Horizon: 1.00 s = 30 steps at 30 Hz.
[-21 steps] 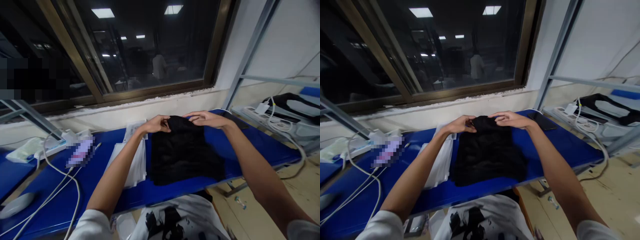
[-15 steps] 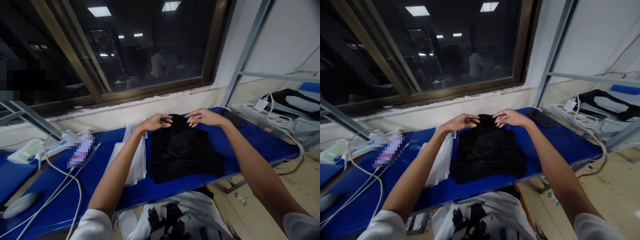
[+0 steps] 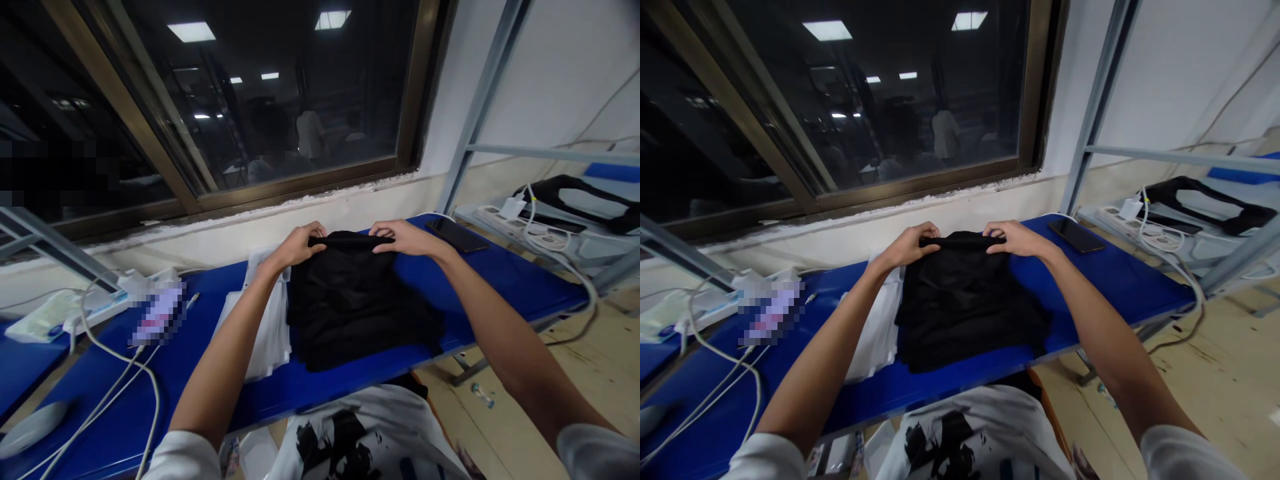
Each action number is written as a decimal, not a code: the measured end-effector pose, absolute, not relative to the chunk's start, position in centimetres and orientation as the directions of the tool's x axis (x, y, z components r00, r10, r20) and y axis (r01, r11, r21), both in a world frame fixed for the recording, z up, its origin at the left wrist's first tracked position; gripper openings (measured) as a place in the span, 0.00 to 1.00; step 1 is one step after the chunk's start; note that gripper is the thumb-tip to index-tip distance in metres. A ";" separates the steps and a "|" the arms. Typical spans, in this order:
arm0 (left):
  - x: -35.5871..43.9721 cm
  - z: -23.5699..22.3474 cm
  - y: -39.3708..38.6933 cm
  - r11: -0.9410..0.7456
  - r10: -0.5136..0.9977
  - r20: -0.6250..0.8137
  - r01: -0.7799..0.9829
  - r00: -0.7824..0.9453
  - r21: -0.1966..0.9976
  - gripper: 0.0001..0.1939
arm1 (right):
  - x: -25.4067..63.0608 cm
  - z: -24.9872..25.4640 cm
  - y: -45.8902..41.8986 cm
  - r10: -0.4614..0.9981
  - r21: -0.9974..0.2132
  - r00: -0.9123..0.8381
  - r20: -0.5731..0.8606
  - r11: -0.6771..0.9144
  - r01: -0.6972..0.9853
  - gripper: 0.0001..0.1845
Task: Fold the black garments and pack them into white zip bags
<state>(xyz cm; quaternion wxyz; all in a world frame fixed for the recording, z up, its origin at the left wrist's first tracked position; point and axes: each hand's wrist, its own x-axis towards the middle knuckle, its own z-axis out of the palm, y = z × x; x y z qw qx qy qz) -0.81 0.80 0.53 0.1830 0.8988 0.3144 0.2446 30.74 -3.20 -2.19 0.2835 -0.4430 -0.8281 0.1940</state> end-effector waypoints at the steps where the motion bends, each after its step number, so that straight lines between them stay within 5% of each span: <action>1: -1.0 0.8 0.8 -0.739 0.662 0.345 0.505 0.665 0.446 0.13 | 30.5 -2.3 -3.1 0.822 -0.494 -0.407 0.398 0.567 0.659 0.15; 5: -1.6 0.8 -0.5 -0.746 0.666 0.323 0.595 0.672 0.300 0.11 | 29.7 -2.9 -4.1 0.631 -0.104 -0.481 0.609 0.665 0.740 0.06; 10: -3.3 -0.8 -5.6 -0.807 0.569 0.232 0.590 0.789 -0.025 0.11 | 30.0 -5.4 -7.8 0.510 0.283 -0.770 0.383 0.729 0.624 0.11; 14: -4.2 -2.0 -9.7 -0.807 0.551 0.116 0.563 0.827 -0.180 0.09 | 30.8 -7.0 -9.6 0.481 0.309 -0.822 0.305 0.766 0.563 0.08; 20: -3.3 -3.7 -11.1 -0.745 0.583 0.097 0.578 0.807 -0.333 0.29 | 30.2 -6.6 -10.2 0.480 0.253 -0.817 0.319 0.788 0.561 0.27; 23: -3.7 -3.1 -10.5 -0.757 0.625 0.194 0.647 0.756 -0.084 0.29 | 29.7 -5.8 -10.3 0.483 0.107 -0.772 0.414 0.816 0.568 0.26; 26: -5.2 -1.6 -9.6 -0.709 0.702 0.306 0.596 0.642 0.377 0.20 | 29.9 -4.5 -10.1 0.611 -0.319 -0.496 0.617 0.770 0.552 0.17; 28: -6.2 -1.0 -8.9 -0.642 0.734 0.259 0.519 0.627 0.564 0.18 | 30.3 -4.0 -9.4 0.749 -0.609 -0.334 0.573 0.661 0.437 0.13; 30: -6.7 -1.2 -8.2 -0.591 0.746 0.177 0.517 0.641 0.619 0.19 | 30.7 -4.2 -8.4 0.847 -0.782 -0.340 0.409 0.517 0.347 0.17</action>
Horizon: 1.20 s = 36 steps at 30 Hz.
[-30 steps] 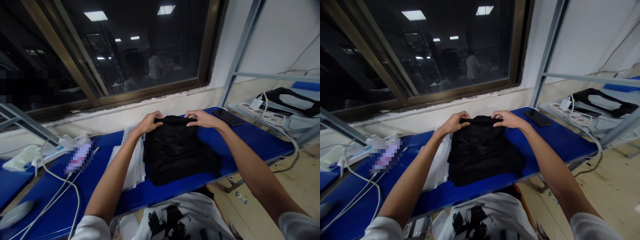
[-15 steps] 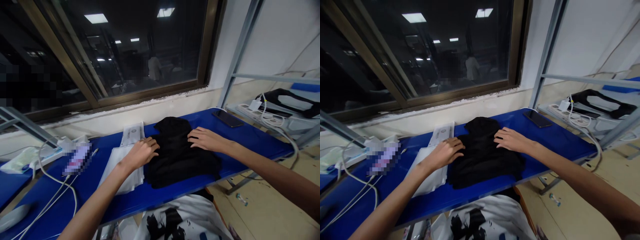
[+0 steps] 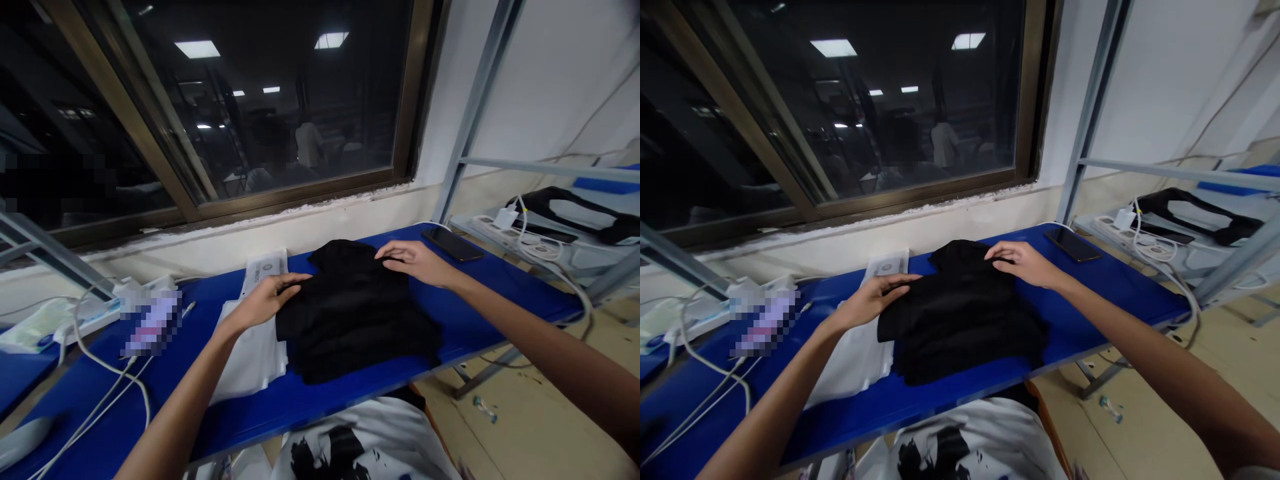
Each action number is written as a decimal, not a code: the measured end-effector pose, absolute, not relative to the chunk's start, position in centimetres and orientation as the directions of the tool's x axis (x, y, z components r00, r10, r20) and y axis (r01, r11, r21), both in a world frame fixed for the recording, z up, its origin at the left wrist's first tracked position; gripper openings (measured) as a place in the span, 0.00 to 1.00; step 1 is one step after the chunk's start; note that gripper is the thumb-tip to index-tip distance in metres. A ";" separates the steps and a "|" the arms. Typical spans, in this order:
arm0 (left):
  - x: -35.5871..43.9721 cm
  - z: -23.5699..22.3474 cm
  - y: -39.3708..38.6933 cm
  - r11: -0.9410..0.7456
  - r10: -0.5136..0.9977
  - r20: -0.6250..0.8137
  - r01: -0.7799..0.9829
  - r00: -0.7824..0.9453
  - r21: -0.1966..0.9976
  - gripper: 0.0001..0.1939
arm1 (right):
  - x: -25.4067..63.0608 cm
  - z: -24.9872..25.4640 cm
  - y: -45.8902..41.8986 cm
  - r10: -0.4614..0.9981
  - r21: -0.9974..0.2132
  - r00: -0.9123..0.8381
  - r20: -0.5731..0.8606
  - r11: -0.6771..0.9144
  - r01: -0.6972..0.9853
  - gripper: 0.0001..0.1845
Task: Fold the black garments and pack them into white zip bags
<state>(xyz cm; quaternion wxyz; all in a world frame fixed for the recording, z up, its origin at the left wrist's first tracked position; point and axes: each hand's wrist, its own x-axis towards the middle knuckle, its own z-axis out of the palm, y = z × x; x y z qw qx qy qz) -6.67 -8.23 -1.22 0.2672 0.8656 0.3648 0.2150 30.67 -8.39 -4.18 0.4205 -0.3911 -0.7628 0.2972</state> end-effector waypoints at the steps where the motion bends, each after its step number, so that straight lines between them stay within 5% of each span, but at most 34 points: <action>1: -6.7 -1.7 -7.9 -0.578 0.753 0.146 0.538 0.642 0.614 0.20 | 30.7 -4.6 -7.8 0.871 -0.828 -0.372 0.320 0.448 0.337 0.20; 6: -6.1 -4.0 -7.1 -0.621 0.752 0.145 0.618 0.643 0.482 0.18 | 30.3 -7.4 -5.8 0.916 -0.882 -0.373 0.148 0.292 0.369 0.26; 10: -6.0 -2.4 -7.0 -0.701 0.713 0.414 0.604 0.567 0.380 0.15 | 29.9 -6.3 -6.3 0.907 -0.812 -0.244 0.342 0.416 0.409 0.23; 13: -5.6 -0.6 -7.0 -0.765 0.563 0.657 0.617 0.501 0.185 0.14 | 29.9 -4.0 -8.2 0.724 -0.562 -0.113 0.681 0.615 0.553 0.13; 15: -5.2 -0.1 -7.5 -0.753 0.496 0.684 0.658 0.535 0.032 0.14 | 29.9 -3.2 -10.0 0.549 -0.313 -0.182 0.816 0.683 0.660 0.11; 19: -3.6 -2.1 -10.3 -0.754 0.527 0.504 0.650 0.684 -0.094 0.14 | 29.7 -4.9 -14.4 0.330 0.166 -0.634 0.699 0.788 0.593 0.13; 21: -2.5 -3.8 -12.3 -0.801 0.522 0.423 0.597 0.741 -0.057 0.17 | 29.3 -6.2 -16.1 0.278 0.260 -0.766 0.580 0.827 0.498 0.16; 29: -0.8 -6.9 -14.8 -0.848 0.518 0.321 0.524 0.793 0.074 0.15 | 24.0 -2.4 -10.5 0.462 -0.241 -0.624 0.630 0.880 0.409 0.09; 36: -1.6 -7.8 -14.2 -0.831 0.547 0.386 0.535 0.742 0.149 0.11 | 13.2 -3.0 -1.1 0.424 -0.364 -0.875 0.234 0.873 0.325 0.09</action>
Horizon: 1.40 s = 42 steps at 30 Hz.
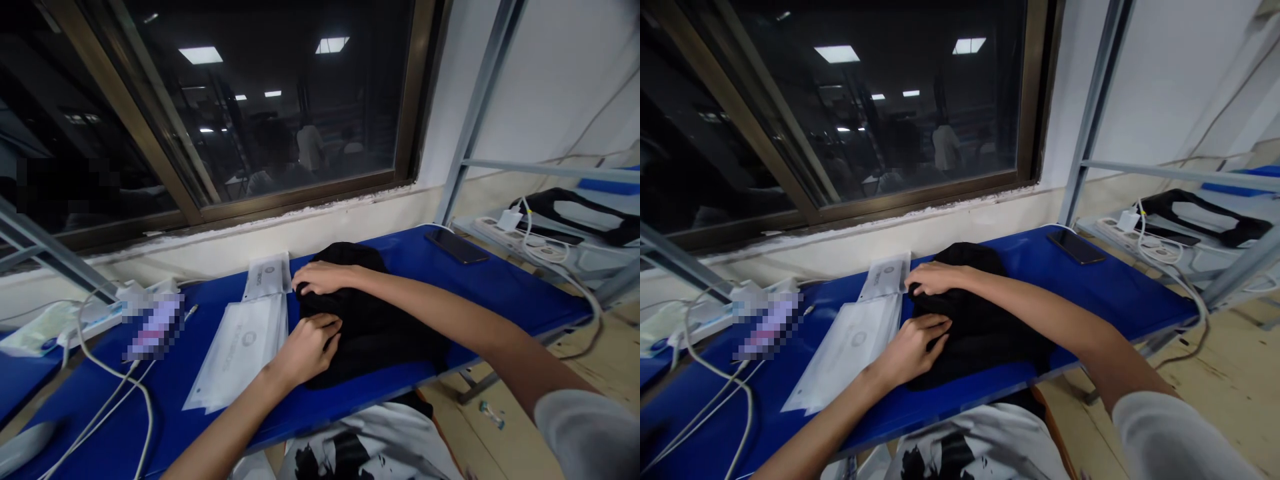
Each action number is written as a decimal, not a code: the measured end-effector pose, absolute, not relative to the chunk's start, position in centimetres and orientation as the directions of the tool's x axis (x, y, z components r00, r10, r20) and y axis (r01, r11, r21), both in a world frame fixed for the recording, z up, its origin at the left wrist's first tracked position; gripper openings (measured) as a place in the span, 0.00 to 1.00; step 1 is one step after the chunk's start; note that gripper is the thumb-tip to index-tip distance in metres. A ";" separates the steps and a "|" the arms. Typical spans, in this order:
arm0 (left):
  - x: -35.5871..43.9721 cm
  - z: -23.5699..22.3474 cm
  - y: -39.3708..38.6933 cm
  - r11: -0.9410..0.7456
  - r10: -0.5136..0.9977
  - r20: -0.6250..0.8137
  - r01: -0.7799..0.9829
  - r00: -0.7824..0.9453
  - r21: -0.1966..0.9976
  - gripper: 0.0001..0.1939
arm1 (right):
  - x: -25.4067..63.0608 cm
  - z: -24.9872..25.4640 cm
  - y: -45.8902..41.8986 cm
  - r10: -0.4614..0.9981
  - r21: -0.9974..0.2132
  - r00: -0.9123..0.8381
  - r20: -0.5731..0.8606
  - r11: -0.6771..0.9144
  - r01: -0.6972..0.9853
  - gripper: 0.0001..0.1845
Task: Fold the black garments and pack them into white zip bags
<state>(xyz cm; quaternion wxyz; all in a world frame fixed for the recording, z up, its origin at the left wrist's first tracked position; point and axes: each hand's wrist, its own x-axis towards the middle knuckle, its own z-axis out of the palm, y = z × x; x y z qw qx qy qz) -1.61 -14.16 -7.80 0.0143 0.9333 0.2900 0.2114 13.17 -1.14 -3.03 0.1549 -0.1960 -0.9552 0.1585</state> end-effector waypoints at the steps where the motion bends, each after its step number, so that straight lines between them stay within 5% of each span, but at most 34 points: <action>1: -1.6 -7.8 -14.3 -0.820 0.562 0.412 0.551 0.718 0.158 0.10 | 12.4 -3.8 -0.6 0.439 -0.393 -0.874 0.208 0.856 0.337 0.08; 6: -1.1 -6.4 -14.3 -0.719 0.601 0.531 0.694 0.598 0.032 0.15 | 11.9 -7.3 0.9 0.535 -0.538 -0.796 0.283 0.776 0.330 0.08; 10: -0.7 -5.6 -12.7 -0.662 0.694 0.312 0.746 0.648 -0.076 0.17 | 12.6 -7.7 1.4 0.630 -0.653 -0.691 0.354 0.695 0.300 0.20; 13: -1.1 -5.7 -10.9 -0.677 0.715 0.256 0.736 0.651 0.020 0.13 | 14.4 -6.5 -0.2 0.681 -0.665 -0.508 0.527 0.703 0.253 0.13; 16: -2.0 -5.9 -9.3 -0.597 0.799 0.320 0.734 0.508 0.325 0.14 | 17.5 -5.3 -3.3 0.520 -0.475 -0.452 0.725 0.853 0.217 0.11; 19: -2.6 -6.1 -8.2 -0.489 0.872 0.306 0.633 0.383 0.601 0.14 | 19.8 -5.2 -5.9 0.247 -0.100 -0.726 0.642 0.966 0.240 0.25; 21: -2.9 -6.2 -8.0 -0.497 0.864 0.316 0.564 0.392 0.659 0.17 | 20.1 -5.7 -6.6 0.153 0.146 -0.835 0.528 0.953 0.267 0.25; 23: -3.1 -6.3 -8.2 -0.559 0.825 0.362 0.528 0.434 0.639 0.18 | 19.8 -6.1 -6.7 0.130 0.252 -0.841 0.525 0.920 0.300 0.19; 25: -3.3 -6.3 -8.7 -0.641 0.765 0.416 0.522 0.492 0.563 0.21 | 19.3 -6.0 -6.7 0.164 0.150 -0.740 0.652 0.929 0.338 0.14; 27: -3.4 -6.0 -9.2 -0.722 0.692 0.449 0.538 0.565 0.435 0.29 | 19.1 -5.4 -6.9 0.266 -0.080 -0.554 0.789 0.938 0.337 0.10; 31: -3.7 -5.3 -9.2 -0.749 0.649 0.487 0.603 0.584 0.275 0.34 | 19.5 -4.0 -7.5 0.506 -0.429 -0.306 0.806 0.857 0.286 0.08; 36: -5.0 -4.2 -8.1 -0.778 0.627 0.601 0.441 0.497 0.447 0.22 | 22.1 -3.9 -7.0 0.762 -0.738 -0.144 0.631 0.647 0.192 0.13; 42: -4.3 -3.4 -9.4 -0.672 0.676 0.461 0.224 0.575 0.706 0.15 | 23.3 -2.5 -7.6 0.761 -0.913 -0.584 0.284 0.400 0.077 0.18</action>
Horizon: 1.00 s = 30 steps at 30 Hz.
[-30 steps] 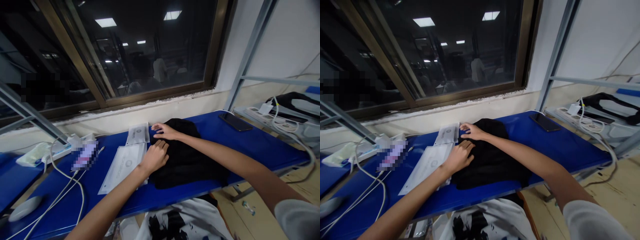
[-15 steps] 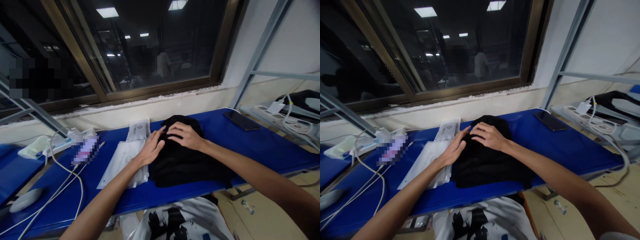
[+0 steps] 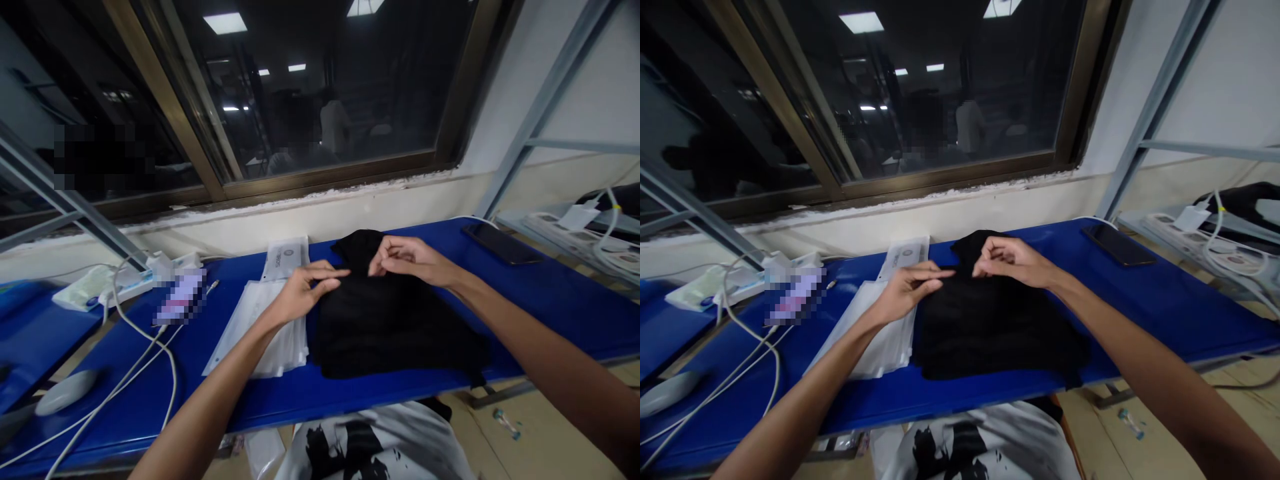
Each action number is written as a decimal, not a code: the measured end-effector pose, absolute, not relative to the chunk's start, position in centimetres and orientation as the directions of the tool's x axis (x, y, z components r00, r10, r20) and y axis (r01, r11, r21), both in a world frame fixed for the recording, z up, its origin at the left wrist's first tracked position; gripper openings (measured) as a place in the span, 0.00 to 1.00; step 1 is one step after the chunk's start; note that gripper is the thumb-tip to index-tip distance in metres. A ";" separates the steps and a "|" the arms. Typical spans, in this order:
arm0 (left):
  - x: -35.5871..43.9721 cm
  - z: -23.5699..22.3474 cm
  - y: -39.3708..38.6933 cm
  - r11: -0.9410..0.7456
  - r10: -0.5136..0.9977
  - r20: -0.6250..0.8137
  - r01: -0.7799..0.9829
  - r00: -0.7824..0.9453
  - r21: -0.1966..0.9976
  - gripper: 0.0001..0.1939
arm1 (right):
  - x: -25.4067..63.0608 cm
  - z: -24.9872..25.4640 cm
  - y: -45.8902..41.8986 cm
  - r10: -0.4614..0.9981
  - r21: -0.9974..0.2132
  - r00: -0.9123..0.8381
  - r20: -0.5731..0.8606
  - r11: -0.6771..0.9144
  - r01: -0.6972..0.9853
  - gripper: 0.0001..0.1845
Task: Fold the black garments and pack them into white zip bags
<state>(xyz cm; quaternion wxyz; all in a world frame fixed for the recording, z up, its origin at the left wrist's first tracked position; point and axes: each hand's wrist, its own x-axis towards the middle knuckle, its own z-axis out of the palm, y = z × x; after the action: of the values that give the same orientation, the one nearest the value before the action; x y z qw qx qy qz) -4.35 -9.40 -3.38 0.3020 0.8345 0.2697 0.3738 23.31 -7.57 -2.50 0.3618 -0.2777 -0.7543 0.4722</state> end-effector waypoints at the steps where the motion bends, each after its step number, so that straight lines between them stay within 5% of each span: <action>1: -3.9 -3.4 -9.7 -0.641 0.670 0.413 0.199 0.616 0.742 0.14 | 22.9 -2.3 -7.9 0.719 -0.938 -0.662 0.210 0.340 0.071 0.22; 3: -3.2 -3.5 -10.2 -0.589 0.684 0.362 0.187 0.634 0.786 0.15 | 21.7 -2.2 -8.6 0.642 -0.955 -0.764 0.063 0.261 0.141 0.31; 6: -3.8 -3.1 -10.0 -0.563 0.801 0.359 0.401 0.479 0.723 0.16 | 20.8 -2.8 -9.0 0.595 -0.957 -0.795 -0.117 0.146 0.250 0.22; 9: -6.5 -1.8 -9.7 -0.359 0.925 0.249 0.872 0.286 0.333 0.20 | 21.5 -3.3 -8.3 0.768 -0.989 -0.624 -0.145 -0.126 0.075 0.16; 12: -9.0 -0.8 -10.2 -0.158 0.987 -0.034 0.985 0.156 -0.067 0.23 | 22.9 -3.5 -7.1 0.948 -0.957 -0.267 -0.175 -0.228 -0.179 0.11; 15: -9.4 -0.6 -11.0 -0.167 0.981 -0.129 0.971 0.146 -0.172 0.14 | 23.5 -3.8 -6.4 0.962 -0.944 -0.182 -0.205 -0.244 -0.223 0.08; 17: -9.2 -0.4 -11.4 -0.194 0.979 -0.103 0.964 0.178 -0.180 0.09 | 23.1 -4.2 -6.3 0.949 -0.957 -0.253 -0.186 -0.234 -0.172 0.16; 20: -10.3 1.2 -12.1 -0.306 0.946 -0.118 0.952 0.302 -0.019 0.12 | 22.2 -4.9 -6.5 0.957 -0.989 -0.249 -0.148 -0.151 0.008 0.30; 22: -11.9 3.2 -12.8 -0.403 0.880 -0.136 0.867 0.455 0.293 0.10 | 22.0 -4.7 -6.7 0.971 -0.990 -0.202 -0.126 -0.112 0.081 0.30; 25: -13.4 5.6 -13.7 -0.421 0.803 0.002 0.565 0.596 0.710 0.13 | 22.9 -3.1 -7.1 0.957 -0.990 -0.264 -0.118 -0.133 -0.042 0.25; 30: -10.0 4.3 -12.7 -0.474 0.874 0.426 0.221 0.234 0.852 0.16 | 25.0 -0.3 -9.2 0.956 -0.954 -0.285 0.069 -0.021 -0.301 0.14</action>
<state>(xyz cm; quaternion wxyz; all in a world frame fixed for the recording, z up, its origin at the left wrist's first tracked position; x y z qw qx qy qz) -10.02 -12.72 4.31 0.3372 0.7093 0.3860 0.4838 24.96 -9.17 -0.29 0.4968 -0.3324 -0.4928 0.6323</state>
